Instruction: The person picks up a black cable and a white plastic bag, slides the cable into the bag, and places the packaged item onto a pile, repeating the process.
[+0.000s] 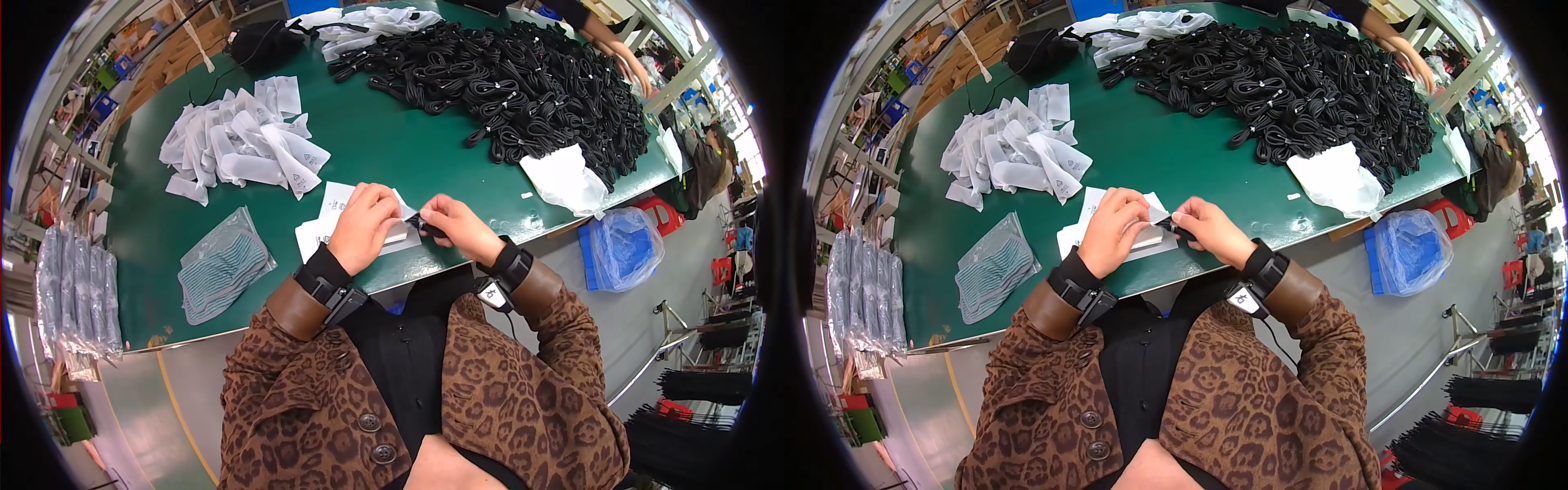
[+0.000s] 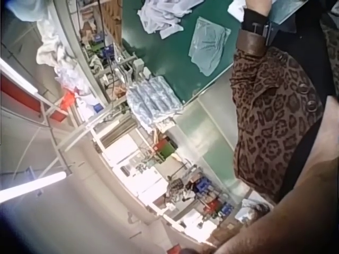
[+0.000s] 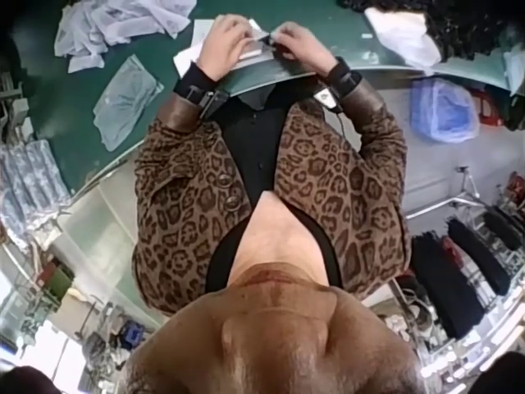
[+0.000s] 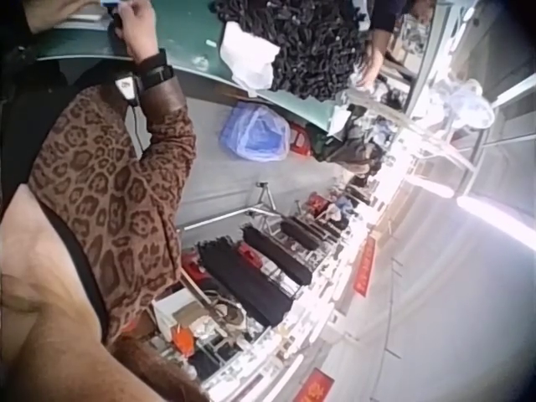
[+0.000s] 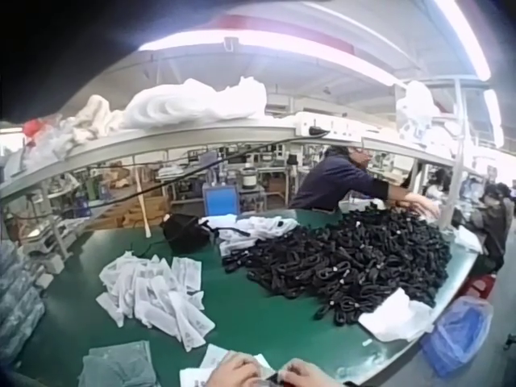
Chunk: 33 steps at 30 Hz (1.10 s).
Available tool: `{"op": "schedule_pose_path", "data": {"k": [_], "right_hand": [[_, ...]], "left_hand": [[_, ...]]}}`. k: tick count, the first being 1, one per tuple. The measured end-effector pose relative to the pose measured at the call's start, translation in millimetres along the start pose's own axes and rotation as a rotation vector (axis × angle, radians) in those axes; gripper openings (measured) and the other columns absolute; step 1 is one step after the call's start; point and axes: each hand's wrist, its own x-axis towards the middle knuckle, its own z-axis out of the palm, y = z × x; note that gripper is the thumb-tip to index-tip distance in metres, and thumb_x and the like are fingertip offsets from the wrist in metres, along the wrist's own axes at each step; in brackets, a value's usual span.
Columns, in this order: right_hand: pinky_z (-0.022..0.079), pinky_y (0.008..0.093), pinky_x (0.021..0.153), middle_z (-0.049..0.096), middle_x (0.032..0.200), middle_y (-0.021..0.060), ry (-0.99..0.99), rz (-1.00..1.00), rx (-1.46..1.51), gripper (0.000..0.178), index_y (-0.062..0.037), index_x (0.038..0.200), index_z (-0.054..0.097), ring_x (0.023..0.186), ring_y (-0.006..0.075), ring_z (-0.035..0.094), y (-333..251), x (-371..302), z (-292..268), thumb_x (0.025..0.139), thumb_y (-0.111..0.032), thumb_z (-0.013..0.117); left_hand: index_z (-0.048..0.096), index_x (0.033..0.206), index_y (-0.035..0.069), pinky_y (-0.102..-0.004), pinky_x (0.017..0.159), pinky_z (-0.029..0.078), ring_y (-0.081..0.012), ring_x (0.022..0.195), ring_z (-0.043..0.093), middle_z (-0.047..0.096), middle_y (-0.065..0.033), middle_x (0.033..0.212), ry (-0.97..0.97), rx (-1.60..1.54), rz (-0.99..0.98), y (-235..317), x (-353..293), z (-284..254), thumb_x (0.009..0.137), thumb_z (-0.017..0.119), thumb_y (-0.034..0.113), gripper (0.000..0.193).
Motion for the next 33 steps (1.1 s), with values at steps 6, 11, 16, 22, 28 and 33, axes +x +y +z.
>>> {"op": "schedule_pose_path", "data": {"k": [6, 11, 16, 22, 28, 33], "right_hand": [[0.047, 0.0235, 0.069, 0.055, 0.106, 0.0081, 0.11, -1.059, -0.677, 0.022, -0.0018, 0.105, 0.057, 0.08, 0.0111, 0.054, -8, 3, 12, 0.086, -0.003, 0.068], [0.049, 0.0258, 0.071, 0.054, 0.107, 0.0103, 0.145, -0.98, -0.399, 0.021, -0.0023, 0.102, 0.061, 0.086, 0.0152, 0.056, -32, -1, 21, 0.082, 0.0, 0.07], [0.05, 0.0285, 0.071, 0.054, 0.104, 0.0111, -0.036, -1.098, -0.59, 0.027, -0.0048, 0.106, 0.062, 0.084, 0.0198, 0.058, -50, -2, 31, 0.081, -0.004, 0.071], [0.051, 0.0404, 0.079, 0.056, 0.114, 0.0148, 0.788, -1.167, -1.153, 0.033, -0.0089, 0.112, 0.064, 0.102, 0.0288, 0.057, -84, 41, -57, 0.081, -0.018, 0.071], [0.048, 0.0542, 0.083, 0.048, 0.136, 0.0176, 1.487, -0.401, -1.347, 0.046, -0.0199, 0.117, 0.066, 0.11, 0.0453, 0.05, -78, 83, -177, 0.082, -0.049, 0.066], [0.047, 0.0557, 0.085, 0.046, 0.138, 0.0184, 1.275, -0.434, -1.424, 0.048, -0.0176, 0.114, 0.068, 0.109, 0.0456, 0.048, -67, 93, -157, 0.08, -0.051, 0.068]], "left_hand": [[0.056, 0.086, 0.004, -0.0318, 0.082, 0.048, -0.0219, 0.103, 0.055, 0.059, -0.0091, 0.103, 0.044, -0.206, -0.176, -6, 6, -7, 0.083, 0.064, 0.002, 0.009], [0.056, 0.089, 0.005, -0.029, 0.084, 0.048, -0.0163, 0.1, 0.057, 0.06, -0.007, 0.106, 0.115, -0.598, -0.321, -3, 20, -18, 0.09, 0.061, 0.006, 0.005], [0.059, 0.104, 0.002, -0.0288, 0.077, 0.05, -0.0137, 0.097, 0.059, 0.062, -0.005, 0.106, 0.116, -0.992, -0.523, -13, 38, -39, 0.093, 0.057, 0.013, 0.015], [0.058, 0.108, 0.001, -0.0335, 0.077, 0.051, -0.0171, 0.094, 0.061, 0.063, -0.0062, 0.1, 0.547, -0.856, -0.554, -84, 30, -119, 0.097, 0.054, 0.019, 0.021], [0.056, 0.108, 0.001, -0.0402, 0.079, 0.051, -0.0187, 0.097, 0.06, 0.062, -0.0077, 0.106, 0.547, -0.862, -0.687, -138, 16, -128, 0.098, 0.053, 0.019, 0.021], [0.054, 0.111, -0.002, -0.0399, 0.081, 0.05, -0.0212, 0.099, 0.06, 0.062, -0.0114, 0.106, 0.682, -0.789, -0.762, -175, 13, -151, 0.096, 0.055, 0.017, 0.024]]}}
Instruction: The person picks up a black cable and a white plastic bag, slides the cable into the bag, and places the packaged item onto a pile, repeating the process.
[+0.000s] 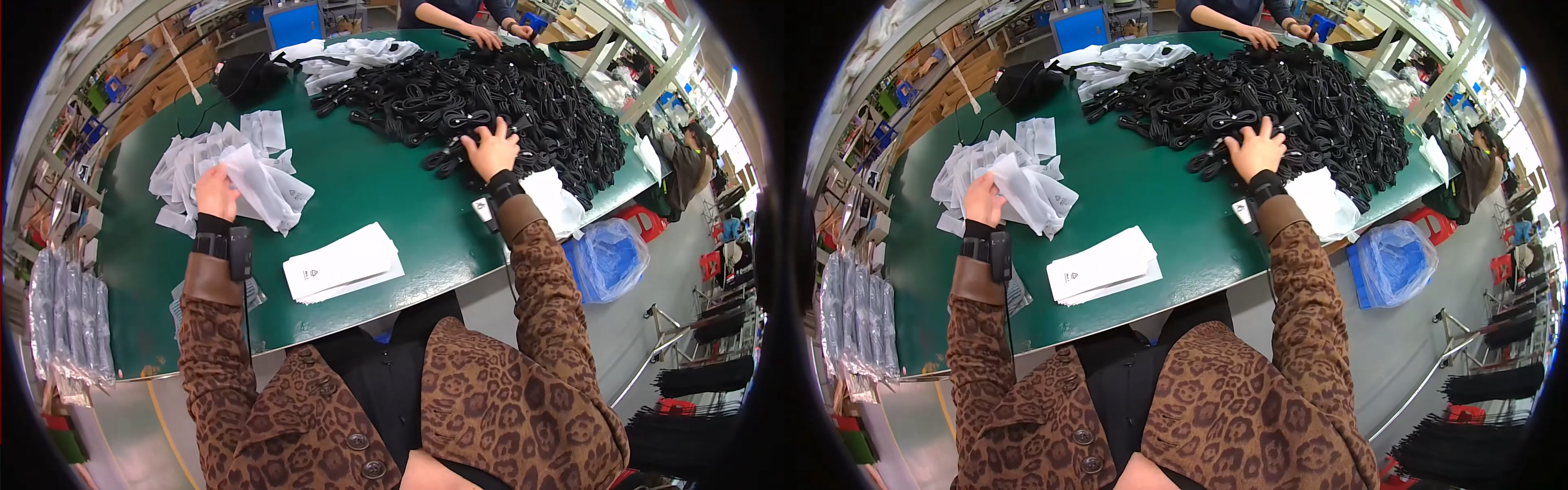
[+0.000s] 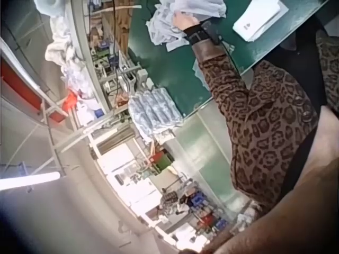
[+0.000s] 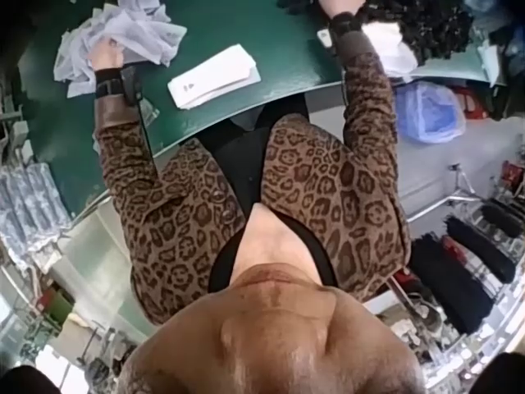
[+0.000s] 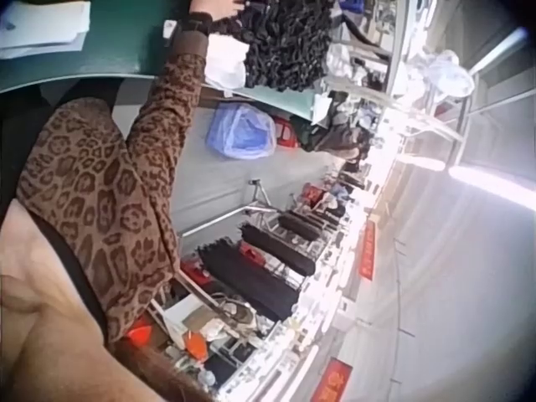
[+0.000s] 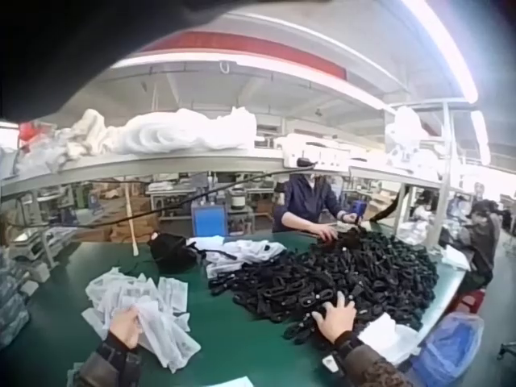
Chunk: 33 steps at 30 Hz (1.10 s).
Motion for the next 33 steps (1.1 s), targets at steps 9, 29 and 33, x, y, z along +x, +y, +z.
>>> {"op": "schedule_pose_path", "data": {"k": [9, 29, 33], "right_hand": [[0.046, 0.0485, 0.089, 0.053, 0.124, 0.0174, 0.045, -0.372, 0.22, 0.033, -0.0041, 0.098, 0.068, 0.109, 0.0431, 0.049, -46, -47, 14, 0.076, -0.027, 0.075], [0.049, 0.039, 0.084, 0.053, 0.12, 0.0171, -0.225, -0.431, 0.802, 0.047, -0.0027, 0.121, 0.055, 0.105, 0.0343, 0.057, -49, -125, -54, 0.075, 0.007, 0.056], [0.05, 0.0404, 0.081, 0.056, 0.115, 0.0184, -0.354, -0.392, 0.625, 0.043, -0.0023, 0.12, 0.055, 0.099, 0.0361, 0.059, -46, -134, -54, 0.078, 0.001, 0.063]], "left_hand": [[0.064, 0.103, 0.004, -0.0344, 0.083, 0.049, -0.026, 0.094, 0.062, 0.063, -0.0109, 0.102, -0.274, 0.854, 0.561, -10, -108, 82, 0.084, 0.065, 0.009, 0.019], [0.061, 0.095, 0.003, -0.0415, 0.075, 0.047, -0.0353, 0.088, 0.057, 0.058, -0.0122, 0.091, 0.071, 1.477, 0.451, -25, -220, -94, 0.079, 0.071, 0.009, 0.02], [0.061, 0.099, 0.005, -0.0448, 0.076, 0.046, -0.0358, 0.09, 0.055, 0.057, -0.0126, 0.093, -0.009, 1.581, 0.42, -31, -215, -120, 0.085, 0.064, 0.011, 0.015]]}}
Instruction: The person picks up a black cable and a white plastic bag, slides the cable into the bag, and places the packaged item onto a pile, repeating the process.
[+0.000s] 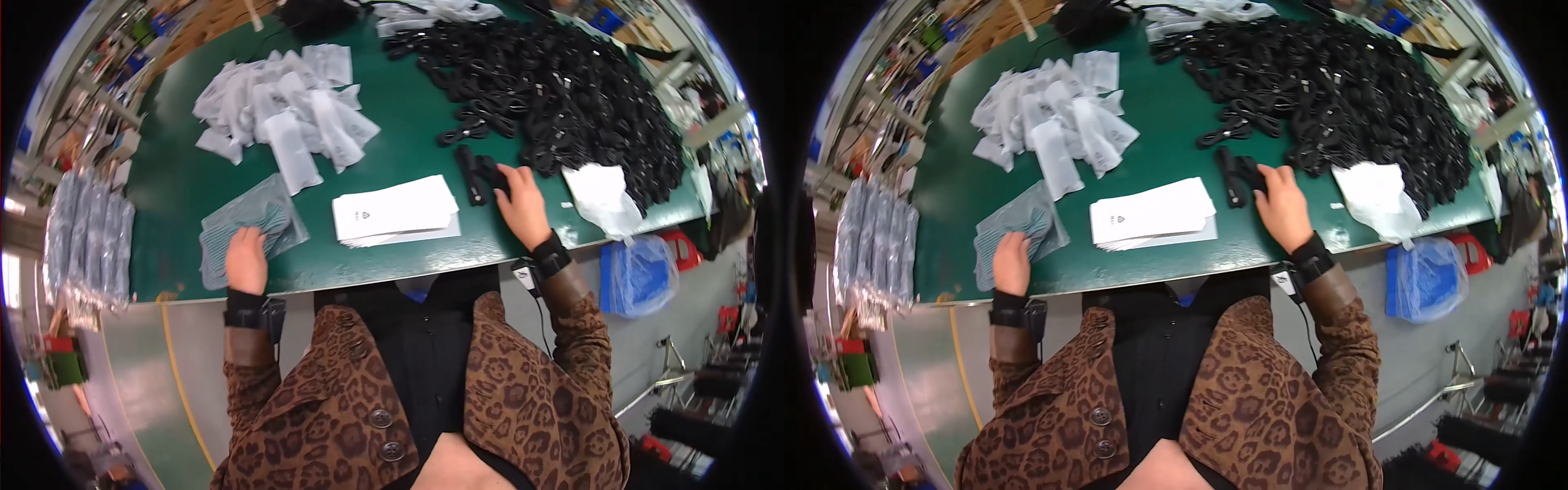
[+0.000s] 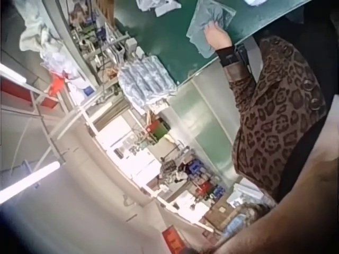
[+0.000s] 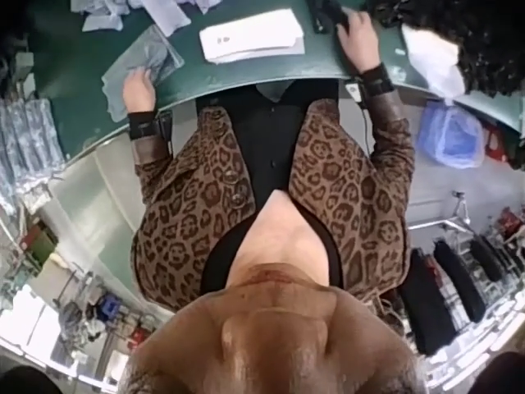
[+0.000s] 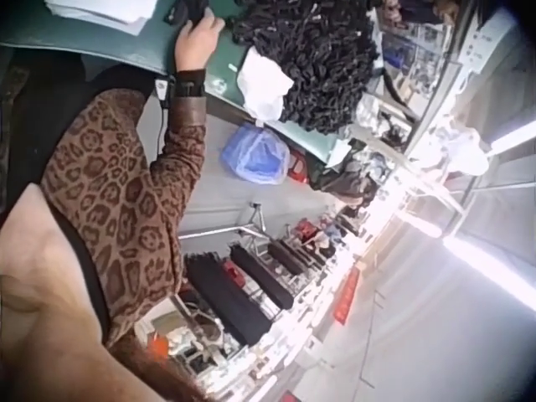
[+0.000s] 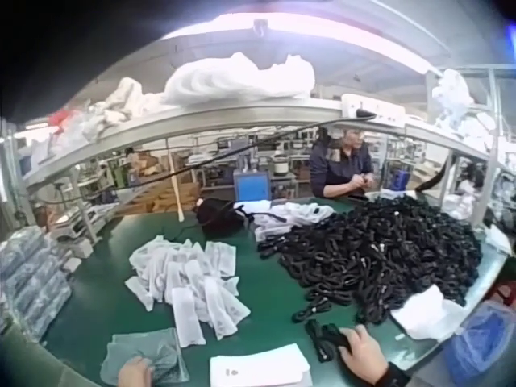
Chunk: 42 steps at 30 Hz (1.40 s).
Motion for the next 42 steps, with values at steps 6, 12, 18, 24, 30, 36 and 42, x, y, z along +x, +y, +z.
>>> {"op": "schedule_pose_path", "data": {"k": [6, 12, 18, 24, 30, 36, 42], "right_hand": [[0.05, 0.0413, 0.073, 0.06, 0.101, 0.0175, 0.05, 0.007, -0.096, 0.037, -0.0029, 0.117, 0.057, 0.084, 0.0372, 0.06, 7, -7, 4, 0.082, -0.009, 0.068], [0.049, 0.0368, 0.068, 0.062, 0.09, 0.0172, 0.111, 0.061, 0.101, 0.027, -0.0002, 0.109, 0.06, 0.079, 0.0349, 0.061, 1, -4, 7, 0.086, -0.014, 0.068], [0.049, 0.0392, 0.068, 0.062, 0.091, 0.0183, 0.106, 0.097, 0.223, 0.024, 0.0008, 0.105, 0.062, 0.08, 0.0379, 0.061, -25, -15, -6, 0.088, -0.016, 0.066], [0.049, 0.0328, 0.068, 0.06, 0.088, 0.0146, 0.041, 0.073, 0.354, 0.027, 0.0036, 0.109, 0.061, 0.076, 0.0295, 0.06, -41, -26, -2, 0.088, -0.012, 0.067], [0.049, 0.0339, 0.067, 0.057, 0.095, 0.0141, 0.147, -0.086, 0.261, 0.03, 0.0011, 0.113, 0.061, 0.079, 0.0298, 0.06, -51, -27, 1, 0.086, -0.009, 0.069], [0.049, 0.0348, 0.065, 0.056, 0.095, 0.0136, 0.127, -0.084, 0.237, 0.031, -0.0016, 0.114, 0.062, 0.077, 0.0294, 0.06, -58, -28, -1, 0.084, -0.006, 0.07], [0.049, 0.0363, 0.063, 0.055, 0.095, 0.0126, 0.117, -0.164, 0.195, 0.034, -0.0021, 0.114, 0.062, 0.074, 0.0293, 0.06, -57, -28, -1, 0.081, -0.005, 0.071]], "left_hand": [[0.064, 0.105, 0.002, -0.04, 0.071, 0.049, -0.0331, 0.084, 0.06, 0.059, -0.0144, 0.092, 0.156, -0.116, 0.052, 83, 31, -36, 0.086, 0.063, 0.007, 0.02], [0.062, 0.101, 0.002, -0.0394, 0.07, 0.05, -0.0333, 0.078, 0.059, 0.057, -0.014, 0.092, -0.001, -0.591, 0.428, 199, 69, -3, 0.082, 0.067, 0.004, 0.02], [0.06, 0.093, 0.002, -0.0406, 0.074, 0.048, -0.0333, 0.087, 0.058, 0.056, -0.0129, 0.093, -0.149, -0.508, 0.461, 238, 81, 44, 0.08, 0.069, 0.007, 0.017], [0.059, 0.087, 0.001, -0.0417, 0.071, 0.048, -0.0352, 0.082, 0.059, 0.057, -0.0139, 0.089, -0.194, -0.481, 0.377, 240, 84, 59, 0.082, 0.067, 0.009, 0.012], [0.057, 0.08, 0.0, -0.0421, 0.068, 0.047, -0.0369, 0.077, 0.059, 0.058, -0.0157, 0.083, -0.16, -0.663, 0.285, 232, 84, 63, 0.085, 0.062, 0.008, 0.011], [0.057, 0.083, 0.0, -0.0417, 0.068, 0.047, -0.0364, 0.077, 0.059, 0.059, -0.0164, 0.086, -0.159, -0.618, 0.285, 239, 80, 57, 0.085, 0.061, 0.007, 0.008], [0.054, 0.089, 0.0, -0.0425, 0.067, 0.047, -0.0365, 0.077, 0.059, 0.058, -0.0161, 0.088, -0.115, -0.621, 0.246, 240, 80, 56, 0.085, 0.062, 0.007, 0.011]]}}
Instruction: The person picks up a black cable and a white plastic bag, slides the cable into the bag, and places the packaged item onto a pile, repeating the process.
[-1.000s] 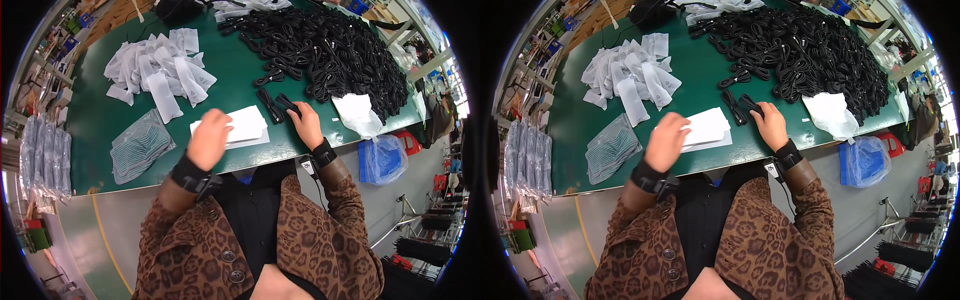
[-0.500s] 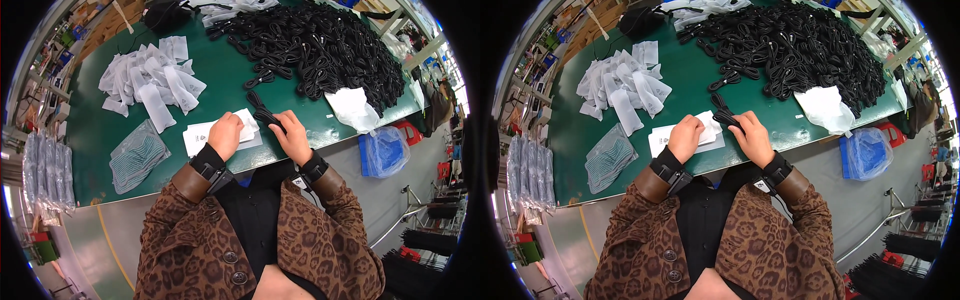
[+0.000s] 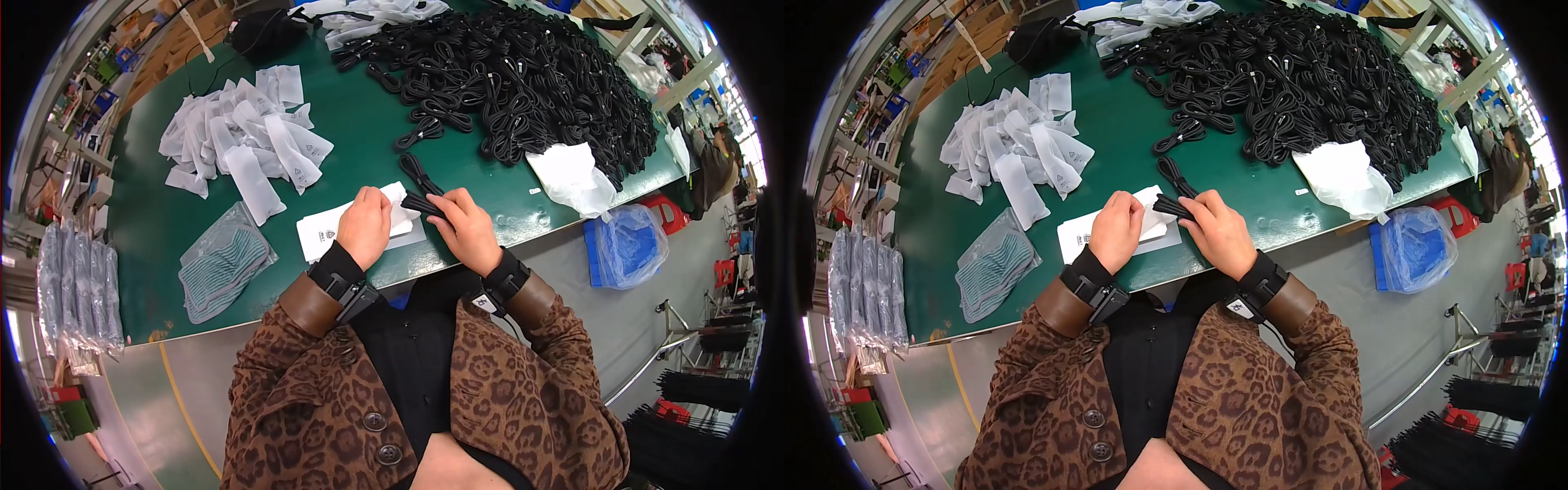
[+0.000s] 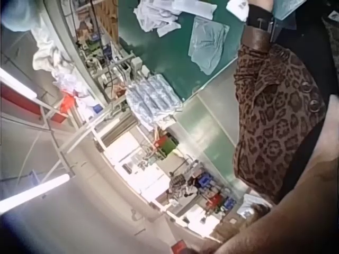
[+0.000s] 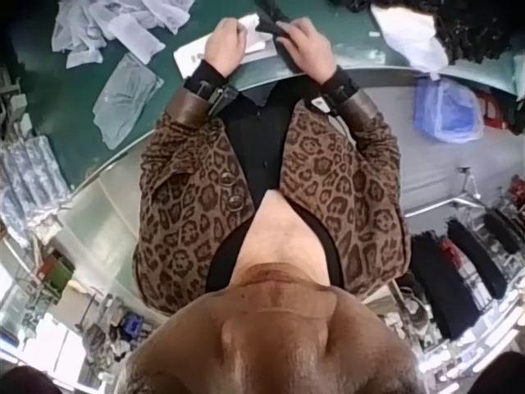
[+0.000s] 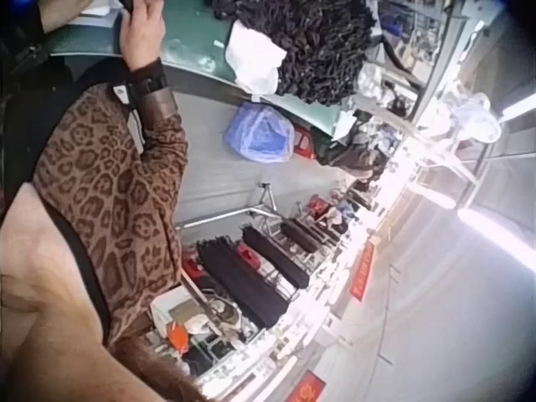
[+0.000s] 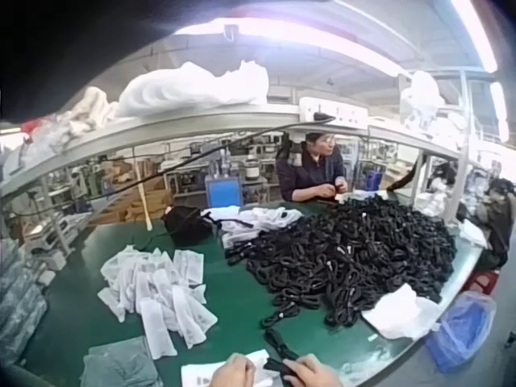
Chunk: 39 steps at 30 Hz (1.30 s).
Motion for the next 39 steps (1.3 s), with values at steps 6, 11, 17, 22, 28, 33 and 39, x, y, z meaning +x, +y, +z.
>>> {"op": "schedule_pose_path", "data": {"k": [6, 11, 17, 22, 28, 33, 39], "right_hand": [[0.049, 0.038, 0.062, 0.054, 0.095, 0.0121, 0.03, -0.027, -0.066, 0.035, -0.0012, 0.113, 0.061, 0.073, 0.03, 0.06, 0, -1, 3, 0.08, -0.004, 0.071], [0.049, 0.0381, 0.062, 0.054, 0.095, 0.0126, 0.079, -0.009, -0.051, 0.036, -0.0012, 0.114, 0.06, 0.073, 0.0298, 0.06, -1, 0, 4, 0.08, -0.003, 0.071], [0.049, 0.0366, 0.063, 0.055, 0.096, 0.0127, 0.073, -0.004, 0.025, 0.037, -0.0018, 0.114, 0.061, 0.074, 0.0291, 0.059, -7, -3, 2, 0.079, -0.002, 0.072], [0.049, 0.0357, 0.064, 0.056, 0.096, 0.0125, 0.046, -0.051, 0.015, 0.038, -0.0024, 0.115, 0.062, 0.075, 0.0282, 0.06, -4, -4, 3, 0.078, -0.002, 0.072], [0.05, 0.0344, 0.063, 0.057, 0.094, 0.0107, -0.029, -0.155, -0.025, 0.036, -0.0027, 0.113, 0.062, 0.074, 0.0259, 0.06, -3, 2, -4, 0.079, -0.004, 0.072], [0.045, 0.0277, 0.053, 0.06, 0.088, 0.0074, -0.281, 0.463, 0.439, 0.017, -0.0008, 0.102, 0.061, 0.06, 0.0161, 0.056, -7, 16, -13, 0.09, -0.012, 0.064], [0.035, 0.0218, 0.047, 0.061, 0.082, 0.0058, -0.392, 0.974, 1.218, 0.022, 0.0019, 0.096, 0.058, 0.051, 0.0068, 0.045, 4, 14, -9, 0.098, -0.02, 0.056]], "left_hand": [[0.053, 0.088, 0.001, -0.0425, 0.066, 0.047, -0.0358, 0.077, 0.059, 0.058, -0.0156, 0.087, -0.034, 0.055, 0.042, 7, -1, -1, 0.084, 0.063, 0.008, 0.013], [0.056, 0.086, 0.002, -0.0415, 0.065, 0.047, -0.0351, 0.075, 0.059, 0.057, -0.0146, 0.085, -0.074, 0.11, 0.13, 7, -1, 0, 0.083, 0.064, 0.007, 0.01], [0.058, 0.086, 0.002, -0.0369, 0.064, 0.048, -0.0308, 0.071, 0.059, 0.057, -0.0128, 0.082, -0.036, -0.039, 0.063, -1, 1, -1, 0.083, 0.064, 0.006, 0.008], [0.056, 0.087, 0.001, -0.035, 0.065, 0.047, -0.0276, 0.068, 0.057, 0.057, -0.0119, 0.081, -0.083, -0.293, -0.069, -3, 4, -5, 0.083, 0.063, 0.003, 0.007], [0.055, 0.085, 0.001, -0.0387, 0.07, 0.047, -0.0314, 0.074, 0.056, 0.055, -0.0113, 0.084, -0.068, -0.333, -0.029, 11, 6, -18, 0.08, 0.062, -0.001, 0.008], [0.056, 0.086, 0.002, -0.0337, 0.074, 0.046, -0.0273, 0.083, 0.056, 0.057, -0.0102, 0.088, -0.029, -0.14, 0.399, 9, 5, -22, 0.081, 0.063, -0.001, 0.009], [0.057, 0.085, 0.002, -0.0347, 0.075, 0.046, -0.0298, 0.087, 0.055, 0.055, -0.0104, 0.091, -0.028, -0.154, 0.447, 19, 11, -31, 0.08, 0.063, -0.002, 0.009]]}}
